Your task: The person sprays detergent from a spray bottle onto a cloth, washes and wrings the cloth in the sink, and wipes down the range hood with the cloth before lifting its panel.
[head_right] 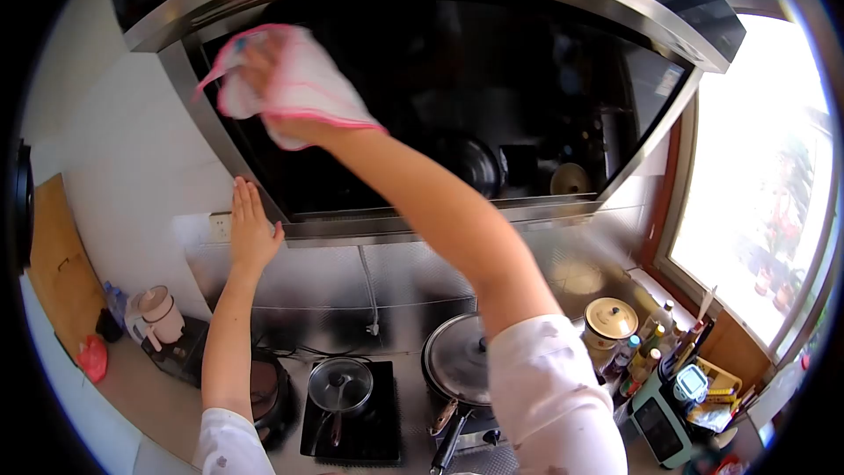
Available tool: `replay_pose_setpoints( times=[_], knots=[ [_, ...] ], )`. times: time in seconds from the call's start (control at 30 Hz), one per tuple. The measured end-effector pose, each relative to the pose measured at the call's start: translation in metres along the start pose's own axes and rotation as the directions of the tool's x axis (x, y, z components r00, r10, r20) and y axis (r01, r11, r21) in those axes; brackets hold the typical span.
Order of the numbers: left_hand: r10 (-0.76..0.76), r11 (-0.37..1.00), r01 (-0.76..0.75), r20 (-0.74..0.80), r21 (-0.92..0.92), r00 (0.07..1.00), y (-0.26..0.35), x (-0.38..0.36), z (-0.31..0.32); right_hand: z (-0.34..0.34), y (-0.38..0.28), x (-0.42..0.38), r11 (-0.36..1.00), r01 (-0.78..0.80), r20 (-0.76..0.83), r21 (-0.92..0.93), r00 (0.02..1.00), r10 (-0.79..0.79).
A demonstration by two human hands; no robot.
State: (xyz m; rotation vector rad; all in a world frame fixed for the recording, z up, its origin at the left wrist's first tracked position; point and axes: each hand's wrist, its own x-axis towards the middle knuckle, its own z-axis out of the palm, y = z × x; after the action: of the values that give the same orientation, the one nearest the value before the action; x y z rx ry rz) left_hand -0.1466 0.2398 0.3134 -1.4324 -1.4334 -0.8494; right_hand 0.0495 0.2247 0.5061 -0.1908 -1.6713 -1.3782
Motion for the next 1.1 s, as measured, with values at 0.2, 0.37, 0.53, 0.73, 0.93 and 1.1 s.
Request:
replay_pose_setpoints(
  times=[0.2, 0.37, 0.53, 0.73, 0.93, 1.1],
  knots=[
    [0.016, 1.000, -0.016, 0.015, -0.026, 1.000, 0.002, -0.001, -0.002, -0.014, -0.001, 0.036, 0.966, 0.111, 0.029, 0.234, 0.992, -0.121],
    [-0.003, 0.999, 0.001, -0.062, -0.032, 0.998, 0.001, -0.001, 0.013, -0.071, 0.097, -0.072, 0.984, -0.041, 0.009, -0.175, 0.999, 0.043],
    [-0.005, 0.999, -0.001, -0.105, -0.050, 0.994, 0.004, -0.001, 0.016, -0.101, 0.168, -0.162, 0.934, -0.191, -0.199, -0.301, 0.971, 0.134],
    [0.033, 0.998, -0.039, -0.119, -0.046, 0.992, 0.001, -0.001, 0.017, -0.052, 0.112, -0.125, 0.829, -0.560, -0.495, -0.013, 0.724, 0.481],
    [0.048, 0.998, -0.044, -0.089, 0.040, 0.995, -0.003, -0.002, 0.018, -0.044, 0.046, -0.032, 0.997, -0.009, -0.246, 0.070, 0.969, 0.026],
    [0.076, 0.997, -0.073, -0.131, 0.026, 0.989, -0.006, -0.002, 0.025, -0.089, 0.110, -0.077, 0.968, 0.241, -0.048, 0.067, 0.970, -0.238]
  ],
)
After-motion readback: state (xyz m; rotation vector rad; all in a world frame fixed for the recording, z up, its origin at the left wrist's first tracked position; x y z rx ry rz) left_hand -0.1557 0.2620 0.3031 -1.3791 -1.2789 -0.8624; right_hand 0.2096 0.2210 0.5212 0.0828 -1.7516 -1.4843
